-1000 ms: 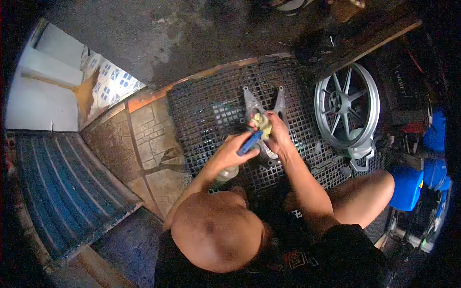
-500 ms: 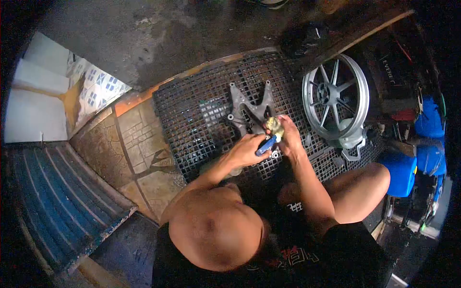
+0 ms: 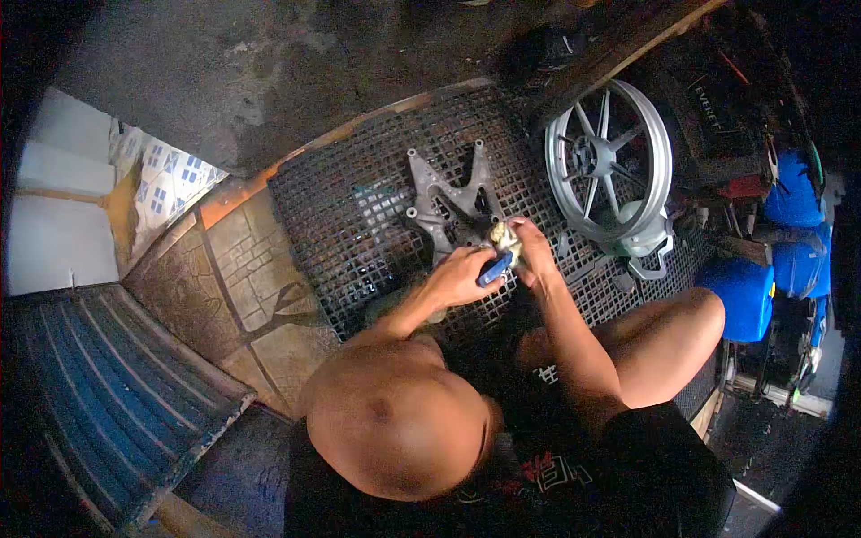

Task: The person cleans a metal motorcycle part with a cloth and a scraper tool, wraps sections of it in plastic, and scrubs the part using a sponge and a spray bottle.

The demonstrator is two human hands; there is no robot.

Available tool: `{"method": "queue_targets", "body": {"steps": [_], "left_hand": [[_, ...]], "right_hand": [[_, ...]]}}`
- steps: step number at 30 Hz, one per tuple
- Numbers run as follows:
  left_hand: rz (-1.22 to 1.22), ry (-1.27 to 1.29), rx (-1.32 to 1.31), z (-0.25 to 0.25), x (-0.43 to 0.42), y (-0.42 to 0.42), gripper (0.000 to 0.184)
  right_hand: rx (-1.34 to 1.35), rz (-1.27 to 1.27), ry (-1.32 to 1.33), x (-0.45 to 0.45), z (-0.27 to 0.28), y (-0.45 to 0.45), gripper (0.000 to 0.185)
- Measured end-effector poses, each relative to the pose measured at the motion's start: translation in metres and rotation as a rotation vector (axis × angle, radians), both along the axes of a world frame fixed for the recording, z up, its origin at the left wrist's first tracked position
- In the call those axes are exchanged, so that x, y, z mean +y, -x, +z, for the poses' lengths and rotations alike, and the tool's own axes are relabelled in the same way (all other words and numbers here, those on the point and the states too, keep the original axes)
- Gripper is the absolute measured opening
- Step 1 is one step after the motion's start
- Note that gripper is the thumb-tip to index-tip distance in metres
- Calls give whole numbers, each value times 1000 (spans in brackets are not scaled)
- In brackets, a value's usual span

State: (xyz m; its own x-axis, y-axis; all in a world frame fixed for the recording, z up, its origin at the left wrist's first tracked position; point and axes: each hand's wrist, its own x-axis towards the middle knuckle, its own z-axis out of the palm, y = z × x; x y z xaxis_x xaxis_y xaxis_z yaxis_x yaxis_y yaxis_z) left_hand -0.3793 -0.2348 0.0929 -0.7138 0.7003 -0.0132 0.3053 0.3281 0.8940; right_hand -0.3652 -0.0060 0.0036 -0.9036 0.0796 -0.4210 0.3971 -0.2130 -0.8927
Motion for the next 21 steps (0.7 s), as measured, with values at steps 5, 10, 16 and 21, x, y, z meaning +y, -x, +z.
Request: {"method": "queue_targets", "body": {"steps": [5, 10, 16, 21], "left_hand": [[15, 76, 14, -2, 3, -4, 41], [-11, 43, 24, -14, 9, -4, 45], [-52, 67, 9, -15, 12, -4, 50], [-35, 176, -39, -23, 19, -6, 54]], "right_hand": [[9, -19, 39, 3, -6, -7, 29], [-127, -95, 340, -17, 56, -6, 17], [-199, -212, 495, -8, 49, -8, 23], [-5, 10, -128, -21, 67, -11, 21]]}}
